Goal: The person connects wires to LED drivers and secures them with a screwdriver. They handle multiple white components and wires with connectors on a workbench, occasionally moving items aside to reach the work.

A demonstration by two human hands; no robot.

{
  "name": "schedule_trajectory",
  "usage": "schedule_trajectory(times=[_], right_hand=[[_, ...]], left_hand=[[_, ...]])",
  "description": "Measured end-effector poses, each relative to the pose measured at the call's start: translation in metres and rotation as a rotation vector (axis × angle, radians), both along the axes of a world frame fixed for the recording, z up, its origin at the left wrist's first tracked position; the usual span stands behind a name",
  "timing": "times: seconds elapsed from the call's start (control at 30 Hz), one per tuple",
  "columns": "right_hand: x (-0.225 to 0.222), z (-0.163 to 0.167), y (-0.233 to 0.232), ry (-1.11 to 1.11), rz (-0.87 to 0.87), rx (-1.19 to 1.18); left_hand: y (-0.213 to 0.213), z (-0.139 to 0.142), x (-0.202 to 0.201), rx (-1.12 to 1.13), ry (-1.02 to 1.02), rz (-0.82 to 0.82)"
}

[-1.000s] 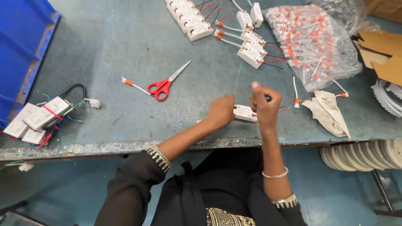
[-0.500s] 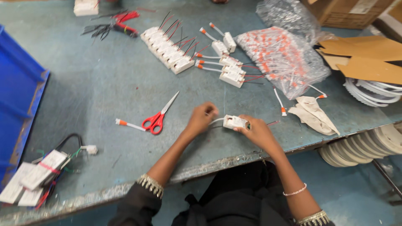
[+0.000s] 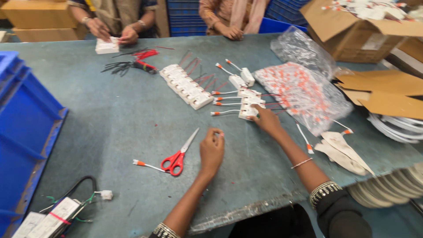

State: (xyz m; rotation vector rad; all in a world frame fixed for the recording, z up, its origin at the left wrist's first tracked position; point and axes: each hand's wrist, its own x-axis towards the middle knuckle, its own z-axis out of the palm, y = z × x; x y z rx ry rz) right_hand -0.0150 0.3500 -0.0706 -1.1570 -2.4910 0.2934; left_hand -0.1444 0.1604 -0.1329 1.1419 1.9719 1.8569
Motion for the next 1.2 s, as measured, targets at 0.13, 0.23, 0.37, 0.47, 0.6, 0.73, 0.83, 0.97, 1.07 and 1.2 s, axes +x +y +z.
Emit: schedule_trajectory(times=[0.13, 0.23, 0.37, 0.47, 0.6, 0.73, 0.83, 0.97, 1.07, 1.2], right_hand=[[-0.03, 0.005, 0.021, 0.014, 0.032, 0.035], [-0.052, 0.012, 0.039, 0.057, 0.047, 0.189], [-0.097, 0.024, 0.03, 0.279, 0.145, 0.18], [-0.123, 0.036, 0.003, 0.558, 0.405, -0.673], [-0.139, 0.041, -0.066, 0.415, 0.632, -1.146], [-0.157, 0.032, -0.094, 0.235, 0.866, -1.084], [-0.19, 0.026, -0.069, 0.052, 0.917, -0.633], [-0.257, 0.028, -0.025, 0.255, 0.81, 0.074], [-0.292, 0.04, -0.011, 0.241, 0.724, 0.176], [-0.331, 0.056, -0.011, 0.099, 0.642, 0.165]], left_hand=[[-0.002, 0.002, 0.005, -0.025, -0.017, -0.074], [-0.004, 0.005, 0.007, -0.026, -0.029, -0.095], [-0.005, 0.004, 0.006, 0.086, 0.083, 0.052], [0.0, 0.003, -0.002, 0.218, 0.276, 0.214], [0.004, -0.005, -0.011, 0.224, -0.3, -0.124], [0.006, -0.013, -0.021, 0.32, -0.597, 0.018], [0.006, -0.017, -0.03, 0.38, -1.049, -0.062], [0.005, -0.018, -0.031, 0.446, -1.105, -0.055], [0.006, -0.017, -0.03, 0.442, -1.133, -0.052], [0.006, -0.014, -0.032, 0.369, -1.154, -0.018]])
